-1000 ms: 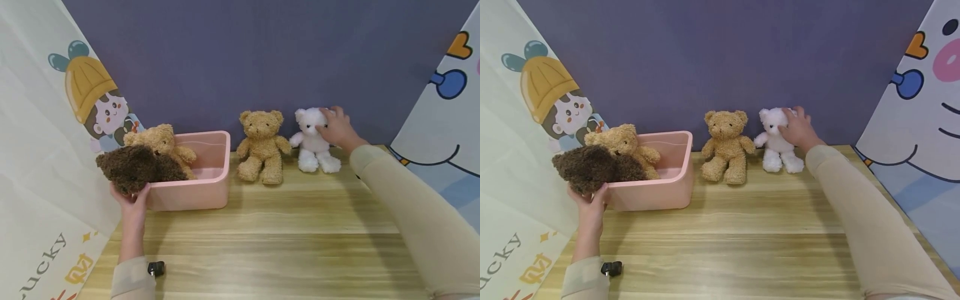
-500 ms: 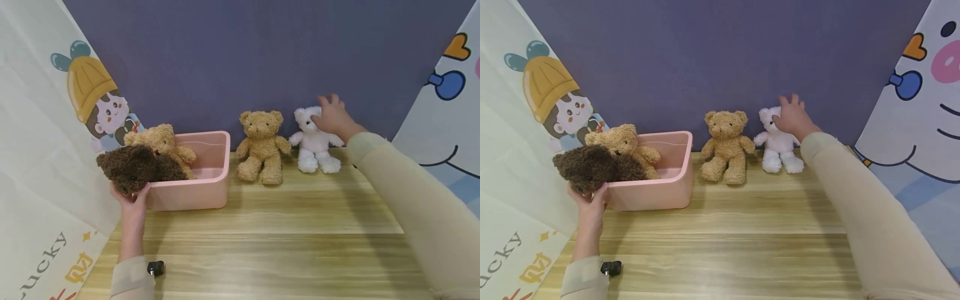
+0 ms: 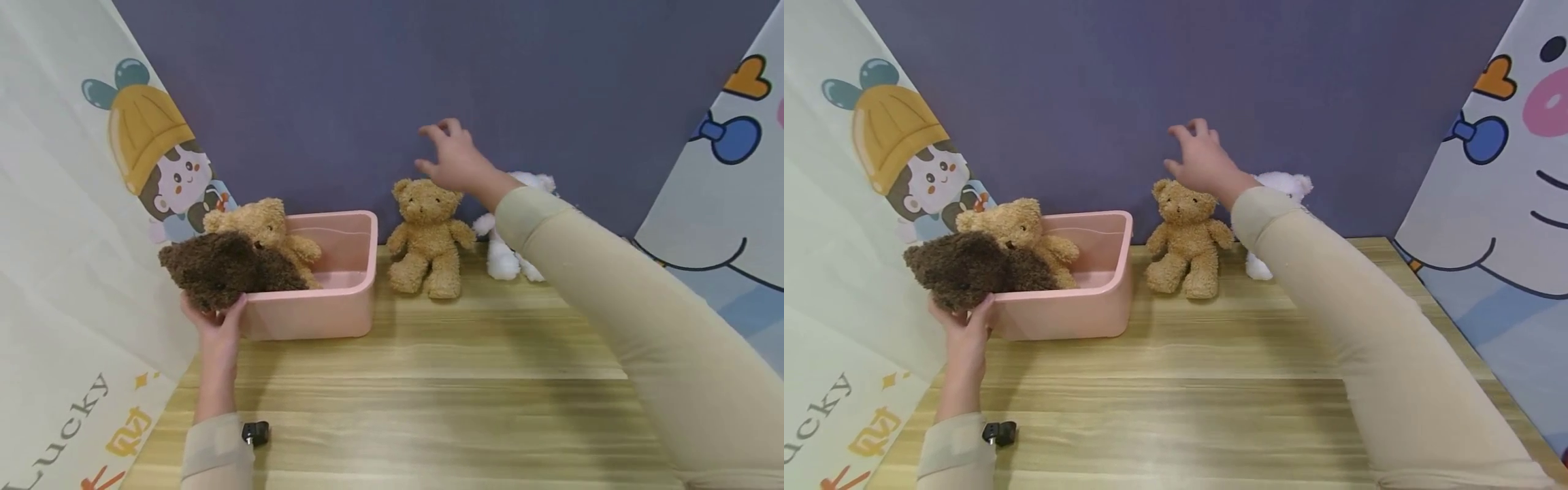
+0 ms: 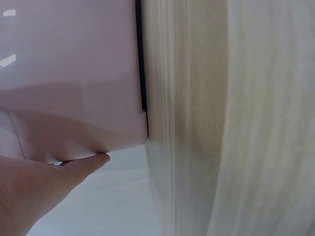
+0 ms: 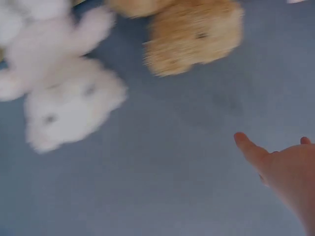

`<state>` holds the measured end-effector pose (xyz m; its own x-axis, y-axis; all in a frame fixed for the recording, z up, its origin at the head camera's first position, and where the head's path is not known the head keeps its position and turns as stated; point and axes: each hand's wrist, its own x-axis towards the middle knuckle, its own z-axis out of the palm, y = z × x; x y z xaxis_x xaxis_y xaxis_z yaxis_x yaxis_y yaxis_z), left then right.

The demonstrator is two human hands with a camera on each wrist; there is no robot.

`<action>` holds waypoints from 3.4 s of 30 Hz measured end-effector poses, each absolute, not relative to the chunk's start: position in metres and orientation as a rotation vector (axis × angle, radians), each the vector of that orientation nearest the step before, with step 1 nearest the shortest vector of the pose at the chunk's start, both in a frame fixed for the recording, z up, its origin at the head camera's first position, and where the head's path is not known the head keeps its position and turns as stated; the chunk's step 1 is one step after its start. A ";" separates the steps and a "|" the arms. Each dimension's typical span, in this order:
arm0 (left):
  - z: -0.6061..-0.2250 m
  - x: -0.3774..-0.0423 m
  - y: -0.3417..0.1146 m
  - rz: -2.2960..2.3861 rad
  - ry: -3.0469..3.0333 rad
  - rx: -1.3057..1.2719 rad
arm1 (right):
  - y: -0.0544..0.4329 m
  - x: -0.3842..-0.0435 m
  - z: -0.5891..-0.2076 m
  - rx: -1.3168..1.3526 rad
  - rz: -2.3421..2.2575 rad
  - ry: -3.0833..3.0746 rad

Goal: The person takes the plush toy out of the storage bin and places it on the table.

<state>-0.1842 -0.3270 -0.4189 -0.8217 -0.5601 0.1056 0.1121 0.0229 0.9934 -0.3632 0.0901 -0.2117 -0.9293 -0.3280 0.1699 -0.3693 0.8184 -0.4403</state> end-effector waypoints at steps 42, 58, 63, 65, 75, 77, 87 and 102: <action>-0.411 -0.187 -0.316 -1.939 -1.850 0.433 | -0.195 -0.248 -0.251 1.332 0.472 -2.917; -0.413 -0.184 -0.317 -1.896 -1.883 0.445 | -0.199 -0.238 -0.264 1.316 0.441 -2.938; -0.415 -0.185 -0.316 -1.883 -1.880 0.423 | -0.198 -0.239 -0.267 1.308 0.463 -2.924; -0.416 -0.186 -0.316 -1.886 -1.876 0.411 | -0.195 -0.239 -0.268 1.295 0.501 -2.915; -0.418 -0.190 -0.314 -1.893 -1.867 0.389 | -0.181 -0.239 -0.268 1.241 0.633 -2.830; -0.418 -0.190 -0.314 -1.882 -1.867 0.400 | -0.180 -0.240 -0.266 1.237 0.642 -2.831; -0.418 -0.189 -0.319 -1.905 -1.814 0.404 | -0.166 -0.245 -0.251 1.234 0.754 -2.786; -0.418 -0.189 -0.315 -1.862 -1.804 0.469 | -0.123 -0.246 -0.216 1.104 0.953 -2.667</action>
